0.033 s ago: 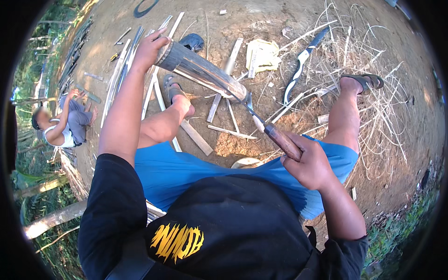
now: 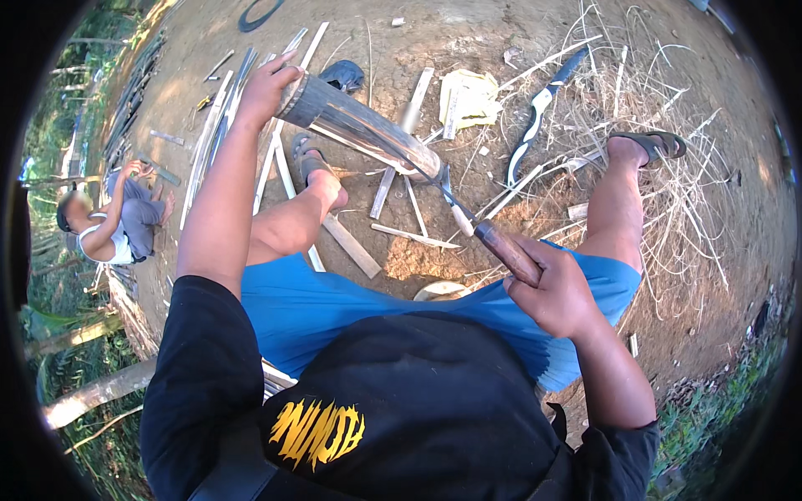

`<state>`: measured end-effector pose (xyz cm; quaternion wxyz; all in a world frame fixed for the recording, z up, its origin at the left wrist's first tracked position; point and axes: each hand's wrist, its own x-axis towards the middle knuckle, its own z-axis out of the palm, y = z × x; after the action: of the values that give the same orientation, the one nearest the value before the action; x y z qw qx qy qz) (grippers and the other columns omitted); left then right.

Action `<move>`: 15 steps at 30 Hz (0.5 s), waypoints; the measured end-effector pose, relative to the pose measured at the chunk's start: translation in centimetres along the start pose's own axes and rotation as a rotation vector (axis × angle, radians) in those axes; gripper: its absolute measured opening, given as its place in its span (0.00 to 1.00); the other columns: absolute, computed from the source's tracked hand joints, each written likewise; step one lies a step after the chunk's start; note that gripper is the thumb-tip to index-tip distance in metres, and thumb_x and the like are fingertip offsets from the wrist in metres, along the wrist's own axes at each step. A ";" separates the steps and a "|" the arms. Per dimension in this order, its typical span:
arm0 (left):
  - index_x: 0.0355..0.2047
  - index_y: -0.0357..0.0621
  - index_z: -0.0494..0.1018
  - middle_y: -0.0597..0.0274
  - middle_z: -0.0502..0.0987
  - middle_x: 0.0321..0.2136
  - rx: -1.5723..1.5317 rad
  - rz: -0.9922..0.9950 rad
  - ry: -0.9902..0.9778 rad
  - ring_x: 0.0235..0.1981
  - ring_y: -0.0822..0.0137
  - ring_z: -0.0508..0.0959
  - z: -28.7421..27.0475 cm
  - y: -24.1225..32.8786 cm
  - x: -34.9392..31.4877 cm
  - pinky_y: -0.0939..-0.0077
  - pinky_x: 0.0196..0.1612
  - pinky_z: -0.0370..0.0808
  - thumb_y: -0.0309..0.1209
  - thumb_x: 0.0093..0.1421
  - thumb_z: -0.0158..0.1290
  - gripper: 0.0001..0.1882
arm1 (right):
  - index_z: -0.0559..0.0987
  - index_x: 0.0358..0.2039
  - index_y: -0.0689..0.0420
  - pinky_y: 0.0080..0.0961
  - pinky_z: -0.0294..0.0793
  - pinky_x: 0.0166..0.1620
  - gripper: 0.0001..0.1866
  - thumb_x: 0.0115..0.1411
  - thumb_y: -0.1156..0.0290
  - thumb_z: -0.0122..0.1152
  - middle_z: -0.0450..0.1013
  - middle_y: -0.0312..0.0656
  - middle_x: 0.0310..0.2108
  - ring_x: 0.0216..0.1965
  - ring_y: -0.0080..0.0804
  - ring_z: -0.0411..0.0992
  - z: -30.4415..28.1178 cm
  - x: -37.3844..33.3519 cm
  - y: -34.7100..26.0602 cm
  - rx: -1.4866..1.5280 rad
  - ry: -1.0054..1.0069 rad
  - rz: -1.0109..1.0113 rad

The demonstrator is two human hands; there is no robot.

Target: The person carves and strips a bamboo section using a small knife and a large blade, removing internal fibers and thinning the material.

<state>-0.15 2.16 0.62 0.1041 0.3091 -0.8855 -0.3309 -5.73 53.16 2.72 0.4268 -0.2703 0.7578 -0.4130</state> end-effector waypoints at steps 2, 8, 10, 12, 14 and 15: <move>0.58 0.42 0.76 0.42 0.78 0.56 0.013 0.011 0.042 0.59 0.53 0.76 -0.2 -1.7 0.4 0.69 0.62 0.66 0.46 0.53 0.61 0.34 | 0.76 0.57 0.60 0.27 0.71 0.38 0.29 0.52 0.74 0.60 0.71 0.42 0.28 0.30 0.26 0.68 -0.4 0.0 0.6 -0.039 0.005 0.028; 0.58 0.37 0.76 0.44 0.78 0.56 -0.055 -0.039 0.062 0.59 0.55 0.76 -0.9 -4.1 -1.0 0.71 0.62 0.66 0.44 0.55 0.59 0.33 | 0.77 0.56 0.60 0.38 0.74 0.43 0.27 0.53 0.69 0.62 0.76 0.53 0.32 0.34 0.46 0.76 -0.7 1.3 3.0 -0.172 0.114 0.113; 0.57 0.36 0.76 0.45 0.77 0.57 -0.162 -0.086 0.045 0.59 0.58 0.76 -1.2 -5.1 -1.5 0.72 0.61 0.66 0.42 0.56 0.58 0.32 | 0.77 0.55 0.60 0.40 0.74 0.45 0.26 0.55 0.67 0.62 0.77 0.57 0.34 0.39 0.52 0.78 -0.6 3.3 3.6 -0.228 0.156 0.088; 0.57 0.36 0.76 0.46 0.77 0.57 -0.159 -0.103 0.103 0.59 0.59 0.76 -0.6 -4.0 -2.8 0.72 0.61 0.66 0.41 0.56 0.58 0.31 | 0.76 0.56 0.60 0.42 0.75 0.48 0.26 0.56 0.65 0.60 0.78 0.59 0.37 0.43 0.55 0.78 -0.6 5.7 4.5 -0.311 0.219 0.088; 0.57 0.35 0.76 0.46 0.77 0.57 -0.136 -0.114 0.153 0.59 0.59 0.75 -1.5 -5.3 -3.7 0.73 0.62 0.64 0.41 0.57 0.57 0.31 | 0.74 0.58 0.58 0.44 0.76 0.50 0.27 0.58 0.62 0.58 0.78 0.59 0.40 0.46 0.56 0.78 0.1 9.4 5.5 -0.422 0.265 0.072; 0.57 0.35 0.75 0.46 0.77 0.58 -0.106 -0.098 0.163 0.59 0.59 0.75 -1.5 -6.2 -3.8 0.72 0.62 0.64 0.41 0.58 0.57 0.30 | 0.72 0.59 0.57 0.44 0.76 0.51 0.28 0.59 0.62 0.57 0.78 0.59 0.42 0.47 0.55 0.78 0.5 11.1 5.8 -0.473 0.280 0.092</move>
<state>6.35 0.04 -2.14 0.1757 0.3720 -0.8393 -0.3555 -11.08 47.54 -7.08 0.2615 -0.2680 0.8961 -0.2383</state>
